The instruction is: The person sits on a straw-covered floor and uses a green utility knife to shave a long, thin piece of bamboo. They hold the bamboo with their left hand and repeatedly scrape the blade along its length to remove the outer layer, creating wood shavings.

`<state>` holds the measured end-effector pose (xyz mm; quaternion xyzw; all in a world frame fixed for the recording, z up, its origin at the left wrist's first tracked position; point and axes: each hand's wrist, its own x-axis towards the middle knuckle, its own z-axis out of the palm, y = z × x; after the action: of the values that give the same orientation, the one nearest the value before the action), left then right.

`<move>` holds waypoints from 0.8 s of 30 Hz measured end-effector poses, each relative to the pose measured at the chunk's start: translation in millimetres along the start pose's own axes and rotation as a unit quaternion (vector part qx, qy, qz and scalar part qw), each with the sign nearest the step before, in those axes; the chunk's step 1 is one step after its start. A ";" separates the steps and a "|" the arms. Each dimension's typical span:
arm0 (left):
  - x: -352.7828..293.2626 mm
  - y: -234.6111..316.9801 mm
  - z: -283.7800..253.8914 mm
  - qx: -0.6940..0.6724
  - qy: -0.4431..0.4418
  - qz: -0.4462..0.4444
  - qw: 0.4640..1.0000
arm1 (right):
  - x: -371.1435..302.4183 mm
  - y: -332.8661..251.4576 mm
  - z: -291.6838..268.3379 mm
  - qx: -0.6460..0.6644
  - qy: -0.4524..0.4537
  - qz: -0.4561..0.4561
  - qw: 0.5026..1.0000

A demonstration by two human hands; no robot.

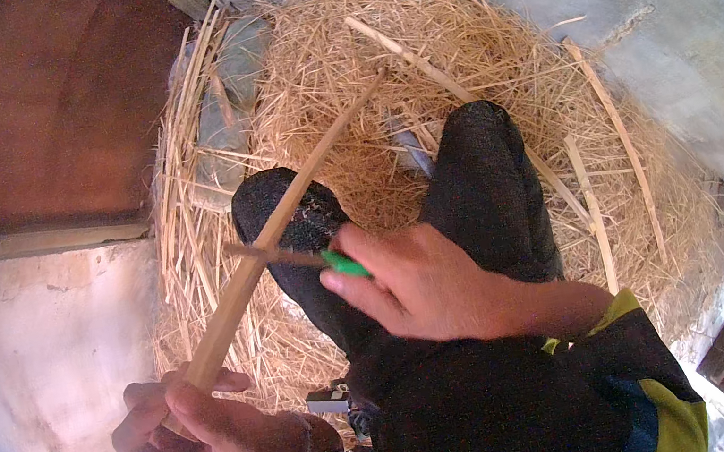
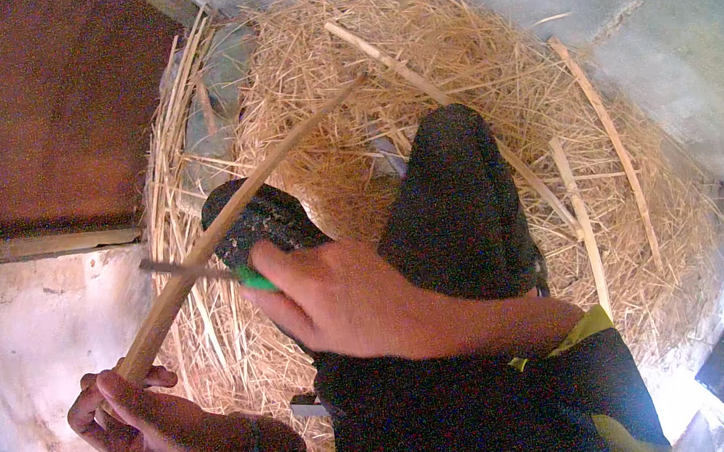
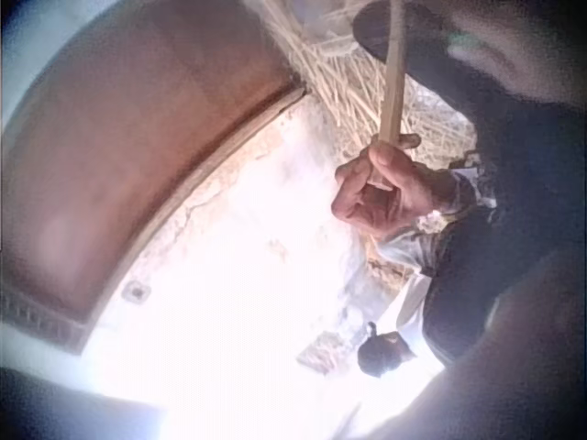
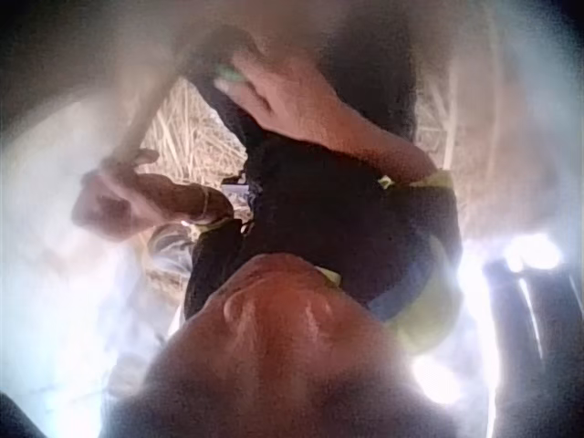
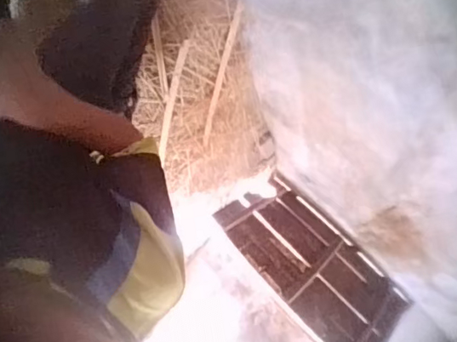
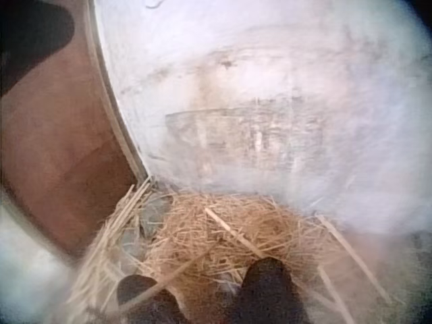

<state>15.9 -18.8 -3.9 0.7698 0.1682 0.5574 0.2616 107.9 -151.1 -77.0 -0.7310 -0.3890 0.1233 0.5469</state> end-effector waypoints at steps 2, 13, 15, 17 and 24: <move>-4.3 6.2 -1.2 0.028 0.011 -0.005 1.000 | -7.1 -14.0 6.1 0.026 0.002 -0.017 1.000; -6.0 8.9 -13.9 -0.109 -0.037 -0.026 0.993 | 10.3 -6.3 3.2 -0.162 -0.056 0.173 0.970; -3.7 6.4 -5.4 -0.136 -0.028 -0.007 0.990 | 2.6 23.9 3.8 -0.187 0.035 0.110 0.976; -8.2 5.5 -1.5 -0.165 -0.037 0.024 0.985 | -8.8 5.6 3.4 -0.127 0.040 0.082 0.988; -6.8 11.0 -6.1 -0.110 -0.077 0.009 0.991 | -2.9 -10.0 11.1 -0.109 -0.016 0.164 0.980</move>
<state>7.6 -30.1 -1.2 0.7786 0.0778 0.5137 0.3519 94.9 -144.3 -72.8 -0.8379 -0.2836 0.1801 0.4302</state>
